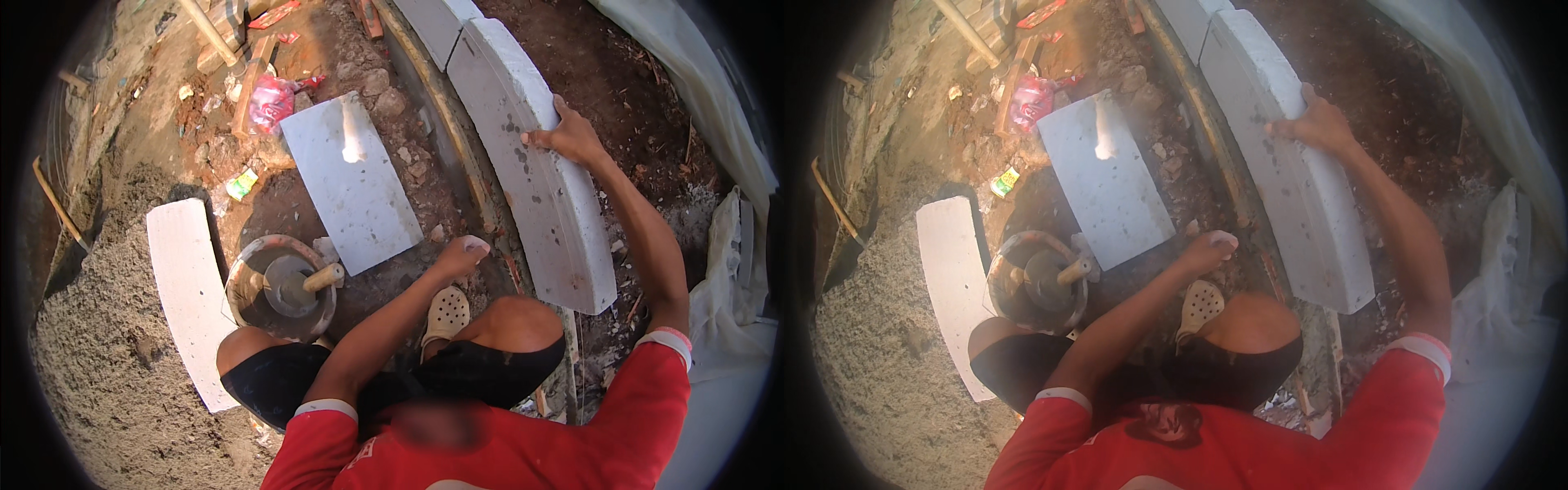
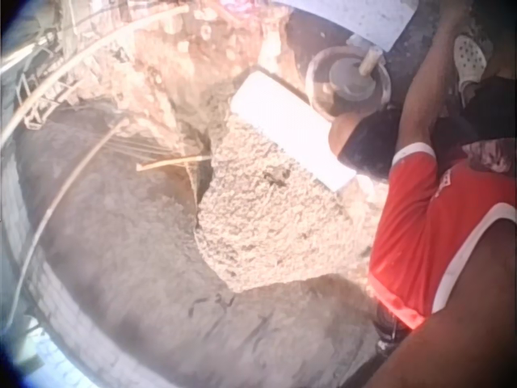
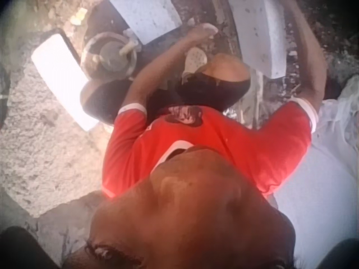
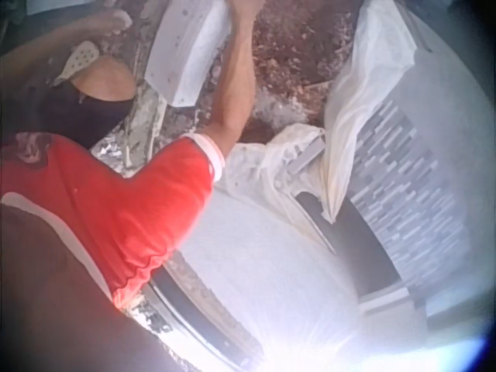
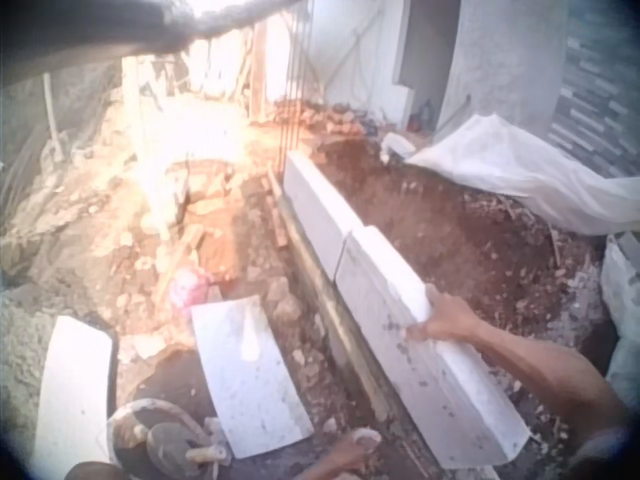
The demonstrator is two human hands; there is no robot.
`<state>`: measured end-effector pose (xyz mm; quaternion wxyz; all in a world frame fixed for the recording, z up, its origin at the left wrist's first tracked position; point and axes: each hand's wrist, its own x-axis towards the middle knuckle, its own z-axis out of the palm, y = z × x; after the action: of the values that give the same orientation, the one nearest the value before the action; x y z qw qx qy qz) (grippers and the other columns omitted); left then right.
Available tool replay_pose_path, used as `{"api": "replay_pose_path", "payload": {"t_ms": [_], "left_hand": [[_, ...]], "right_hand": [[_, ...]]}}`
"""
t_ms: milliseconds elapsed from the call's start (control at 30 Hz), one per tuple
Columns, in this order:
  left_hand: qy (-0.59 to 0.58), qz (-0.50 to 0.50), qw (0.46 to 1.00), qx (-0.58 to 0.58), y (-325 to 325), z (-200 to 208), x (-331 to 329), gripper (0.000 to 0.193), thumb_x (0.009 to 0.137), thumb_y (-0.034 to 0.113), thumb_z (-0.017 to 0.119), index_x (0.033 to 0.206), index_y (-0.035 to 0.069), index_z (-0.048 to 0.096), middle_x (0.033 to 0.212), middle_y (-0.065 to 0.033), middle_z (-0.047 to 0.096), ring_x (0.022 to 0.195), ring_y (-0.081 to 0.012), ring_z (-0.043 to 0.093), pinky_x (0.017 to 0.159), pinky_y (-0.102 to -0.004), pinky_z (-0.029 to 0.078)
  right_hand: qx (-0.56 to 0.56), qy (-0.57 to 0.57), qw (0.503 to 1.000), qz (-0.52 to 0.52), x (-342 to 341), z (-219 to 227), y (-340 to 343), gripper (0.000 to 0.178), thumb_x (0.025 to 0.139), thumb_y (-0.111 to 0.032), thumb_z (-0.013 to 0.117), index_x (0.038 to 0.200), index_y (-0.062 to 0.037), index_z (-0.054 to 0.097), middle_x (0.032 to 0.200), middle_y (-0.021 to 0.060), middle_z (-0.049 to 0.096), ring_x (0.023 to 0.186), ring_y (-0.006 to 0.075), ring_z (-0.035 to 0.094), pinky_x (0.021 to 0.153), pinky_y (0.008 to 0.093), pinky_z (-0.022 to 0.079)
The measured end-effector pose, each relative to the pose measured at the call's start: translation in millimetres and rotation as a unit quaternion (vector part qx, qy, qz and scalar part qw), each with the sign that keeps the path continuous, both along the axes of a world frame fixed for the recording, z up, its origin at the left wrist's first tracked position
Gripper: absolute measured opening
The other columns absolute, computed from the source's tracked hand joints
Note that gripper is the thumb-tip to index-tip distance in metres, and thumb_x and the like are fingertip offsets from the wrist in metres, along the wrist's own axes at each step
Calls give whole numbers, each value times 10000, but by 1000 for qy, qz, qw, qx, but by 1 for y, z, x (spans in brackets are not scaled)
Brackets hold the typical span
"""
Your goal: The person scoops mortar from a bucket with a trowel, spreads it along a curved wall base, and places white rectangular blocks into the mortar. They tap and adjust the blocks with a hammer to align them along the curve.
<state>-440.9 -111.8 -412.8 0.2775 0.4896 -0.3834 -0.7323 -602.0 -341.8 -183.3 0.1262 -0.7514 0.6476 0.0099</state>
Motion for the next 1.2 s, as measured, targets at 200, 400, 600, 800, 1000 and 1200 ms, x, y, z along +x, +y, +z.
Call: {"api": "replay_pose_path", "payload": {"t_ms": [200, 400, 600, 800, 1000, 1200], "left_hand": [[5, 6, 1000, 0, -5, 3, 8, 453, 1024, 402, 649, 1328, 67, 663, 1149, -50, 697, 1000, -161, 671, 853, -318, 547], [25, 29, 999, 5, -12, 12, 12, 445, 1014, 377, 667, 1290, 28, 665, 1081, -52, 674, 972, -147, 638, 843, -313, 530], [24, 12, 999, -36, -24, 30, 8, 582, 1008, 414, 677, 1431, 28, 576, 1260, -124, 662, 1124, -198, 649, 946, -361, 538], [14, 55, 978, -200, -40, 46, -23, 862, 964, 388, 724, 1603, -27, 322, 1600, -311, 385, 1480, -417, 413, 1205, -457, 364], [-36, 14, 950, -310, -48, 44, -60, 1060, 943, 429, 719, 1664, -35, 96, 1700, -327, 141, 1597, -444, 143, 1290, -490, 182], [-26, 22, 947, -319, -42, 38, -63, 1132, 925, 481, 726, 1664, -42, 46, 1705, -317, 127, 1590, -441, 163, 1288, -513, 190]], "right_hand": [[0, 6, 1000, -3, 5, 0, 1, 1285, 625, -584, 877, 1572, 108, 352, 1353, 346, 635, 1254, 431, 652, 1079, 449, 501], [5, 11, 1000, 5, 7, 0, 3, 1266, 635, -601, 869, 1546, 125, 372, 1293, 354, 659, 1221, 437, 668, 1050, 463, 515], [-3, 4, 1000, 14, 5, -5, 2, 1247, 631, -670, 861, 1487, 131, 437, 1240, 338, 686, 1175, 442, 691, 1013, 473, 537], [-43, 19, 998, 32, 5, -11, 0, 1373, 615, -696, 888, 1570, 131, 352, 1219, 345, 701, 1161, 419, 713, 1047, 445, 526], [-26, 28, 999, 24, 2, -17, -4, 1432, 588, -769, 868, 1575, 126, 343, 1237, 360, 687, 1153, 429, 716, 1051, 445, 529], [-13, 17, 1000, 20, 0, -20, -1, 1483, 580, -818, 849, 1588, 124, 306, 1226, 375, 682, 1161, 444, 709, 1052, 471, 533]]}}
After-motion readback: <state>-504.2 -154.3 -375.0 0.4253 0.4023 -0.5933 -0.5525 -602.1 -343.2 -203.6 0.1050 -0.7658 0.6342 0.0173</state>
